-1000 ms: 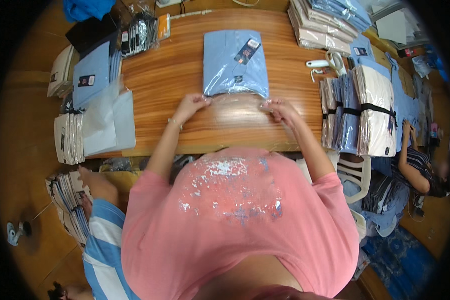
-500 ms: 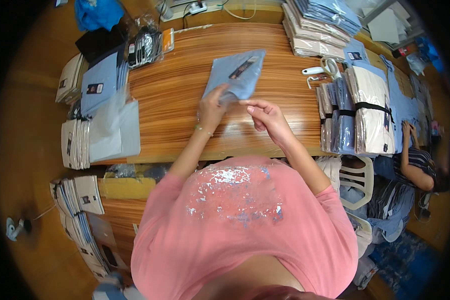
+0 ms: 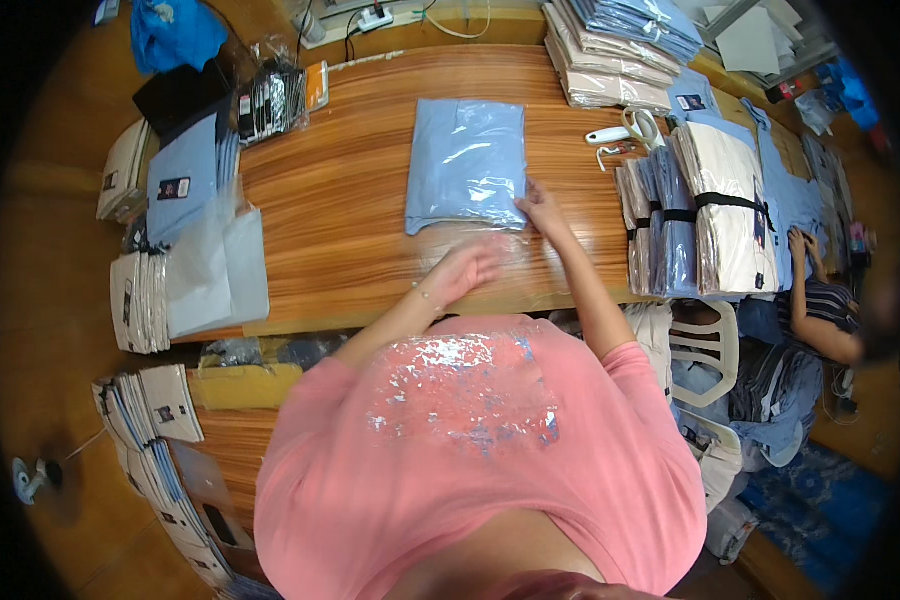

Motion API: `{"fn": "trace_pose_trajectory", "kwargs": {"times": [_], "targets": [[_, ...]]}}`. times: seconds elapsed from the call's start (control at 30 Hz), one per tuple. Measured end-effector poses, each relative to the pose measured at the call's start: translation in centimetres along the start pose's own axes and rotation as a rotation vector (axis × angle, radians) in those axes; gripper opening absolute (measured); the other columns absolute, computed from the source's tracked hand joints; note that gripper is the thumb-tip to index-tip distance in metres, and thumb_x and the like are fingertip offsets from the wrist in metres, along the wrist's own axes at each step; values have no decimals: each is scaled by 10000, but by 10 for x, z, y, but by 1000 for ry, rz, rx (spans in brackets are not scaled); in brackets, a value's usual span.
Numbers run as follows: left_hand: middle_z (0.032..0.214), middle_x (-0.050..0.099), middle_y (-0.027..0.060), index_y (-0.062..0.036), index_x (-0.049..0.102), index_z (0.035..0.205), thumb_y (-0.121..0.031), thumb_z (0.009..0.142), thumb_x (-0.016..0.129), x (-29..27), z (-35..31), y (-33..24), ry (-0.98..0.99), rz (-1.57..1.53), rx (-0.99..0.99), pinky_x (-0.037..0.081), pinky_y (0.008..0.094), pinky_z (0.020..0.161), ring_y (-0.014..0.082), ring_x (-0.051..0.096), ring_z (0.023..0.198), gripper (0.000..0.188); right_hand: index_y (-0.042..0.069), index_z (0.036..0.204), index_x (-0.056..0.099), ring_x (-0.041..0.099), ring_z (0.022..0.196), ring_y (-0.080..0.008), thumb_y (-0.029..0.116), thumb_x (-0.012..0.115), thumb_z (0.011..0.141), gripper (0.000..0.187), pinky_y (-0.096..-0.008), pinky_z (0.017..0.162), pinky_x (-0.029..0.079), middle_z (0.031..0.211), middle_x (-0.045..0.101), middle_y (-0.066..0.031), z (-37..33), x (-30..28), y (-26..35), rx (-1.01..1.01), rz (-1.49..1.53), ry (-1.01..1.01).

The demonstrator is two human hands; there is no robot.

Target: The person tapes a small tag onto a pair of beige trousers, folds the trousers, and then places a blue collared shirt over a cardboard guide, folds it, and seals it in a plastic bag.

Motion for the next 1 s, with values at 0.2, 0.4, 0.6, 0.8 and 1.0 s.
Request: {"fn": "trace_pose_trajectory", "kwargs": {"times": [0.2,0.4,0.6,0.8,1.0], "targets": [[916,616,99,-51,579,1016,-107,802,581,44,-71,-69,-96,1624,842,465,376,788,266,582,879,221,93,1085,580,516,943,-282,162,675,704,398,-398,806,411,953,576,-92,-78,47,121,-692,-839,67],[1013,555,134,-22,563,1009,-58,788,532,4,-31,-39,-222,1854,668,428,421,848,311,510,1027,225,171,1136,551,473,1059,-261,146,641,735,411,-448,896,354,1070,534,-75,-65,95,75,-822,-1201,441],[1257,443,230,61,504,1047,-52,806,463,16,-40,-29,-227,1978,949,333,446,1011,354,407,1210,270,166,1192,526,439,1191,-289,156,637,725,480,-460,967,371,1227,499,-110,-57,92,118,-1026,-1146,257],[1250,449,228,63,489,1073,-57,804,437,17,-23,-42,-370,2114,873,318,455,1014,349,416,1188,299,121,1125,565,586,1001,-231,135,631,726,405,-339,779,518,1084,610,-44,-45,85,141,-1049,-1020,314],[1156,506,180,33,511,1087,-84,796,452,16,-10,-56,-454,2016,721,351,469,929,309,470,1084,320,123,1122,565,581,1019,-236,124,640,715,414,-334,762,522,1086,613,-45,-49,82,141,-1032,-991,258]]}}
Point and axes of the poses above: each hand's wrist, its own z-axis towards the middle knuckle, its own x-axis out of the palm, y = z × x, the point moved 9 cm from there along z, towards the middle knuckle
